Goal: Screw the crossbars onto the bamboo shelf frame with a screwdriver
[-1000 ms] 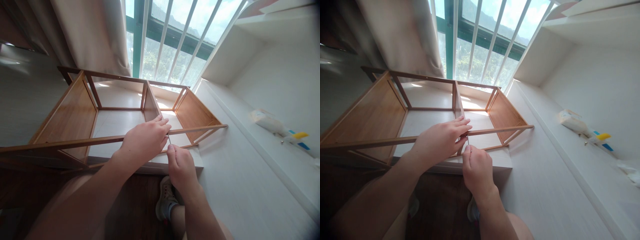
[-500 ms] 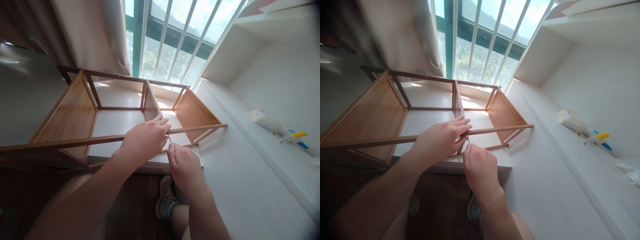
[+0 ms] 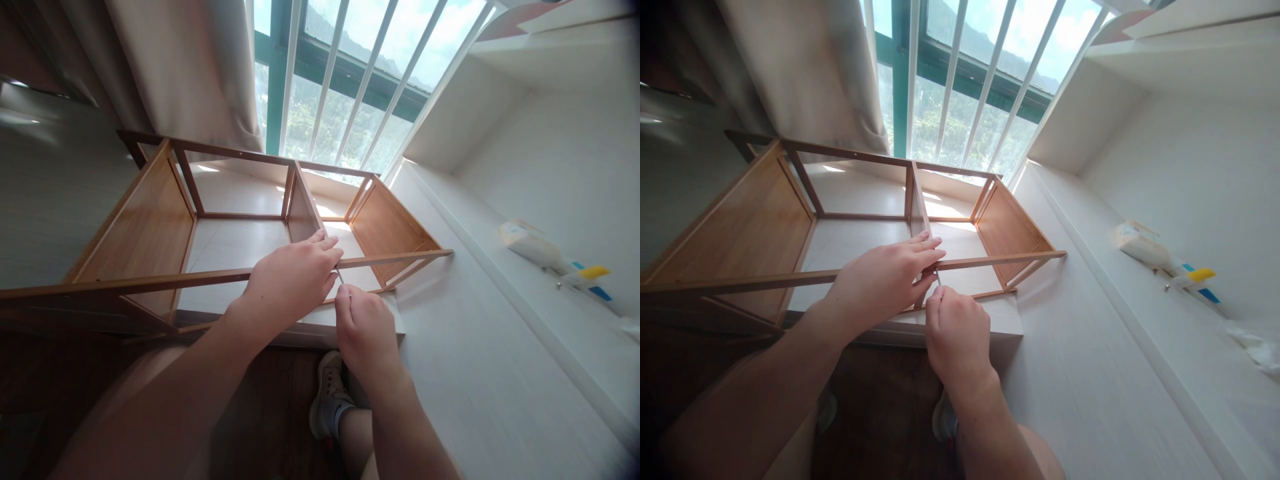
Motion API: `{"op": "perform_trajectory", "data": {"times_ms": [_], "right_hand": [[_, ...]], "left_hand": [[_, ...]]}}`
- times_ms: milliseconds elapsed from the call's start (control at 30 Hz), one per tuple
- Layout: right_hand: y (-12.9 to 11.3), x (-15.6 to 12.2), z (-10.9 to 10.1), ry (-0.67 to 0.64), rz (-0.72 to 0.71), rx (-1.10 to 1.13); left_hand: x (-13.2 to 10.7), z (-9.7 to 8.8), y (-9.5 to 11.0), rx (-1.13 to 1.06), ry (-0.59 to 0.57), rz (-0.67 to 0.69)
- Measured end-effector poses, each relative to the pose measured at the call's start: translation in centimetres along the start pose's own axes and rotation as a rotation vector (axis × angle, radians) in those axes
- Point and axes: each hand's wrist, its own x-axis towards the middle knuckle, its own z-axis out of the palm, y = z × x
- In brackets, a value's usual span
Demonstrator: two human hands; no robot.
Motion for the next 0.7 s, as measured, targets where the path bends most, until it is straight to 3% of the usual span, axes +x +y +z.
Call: {"op": "perform_trajectory", "data": {"times_ms": [100, 267, 333, 400, 533, 700], "right_hand": [[0.2, 0.1, 0.4, -0.035, 0.049, 0.433], [-0.6, -0.2, 1.4, -0.254, 0.349, 1.427], [-1.2, -0.5, 1.8, -0.307, 0.383, 1.652], [-1.5, -0.7, 2.3, -0.268, 0.371, 1.726], [-1.2, -0.6, 2.4, -0.125, 0.365, 1.604], [-0.9, -0.4, 2.0, -0.24, 0.374, 1.69]], "left_hand": [[0.0, -0.1, 0.1, 0.005, -0.003, -0.003], [0.0, -0.1, 0.1, 0.006, 0.002, 0.001], [0.1, 0.0, 0.0, 0.008, 0.006, 0.006], [0.1, 0.1, 0.0, 0.011, 0.013, 0.009], [0.1, 0.2, 0.0, 0.028, 0.029, 0.007], [0.1, 0.1, 0.2, 0.049, 0.034, 0.004]]}}
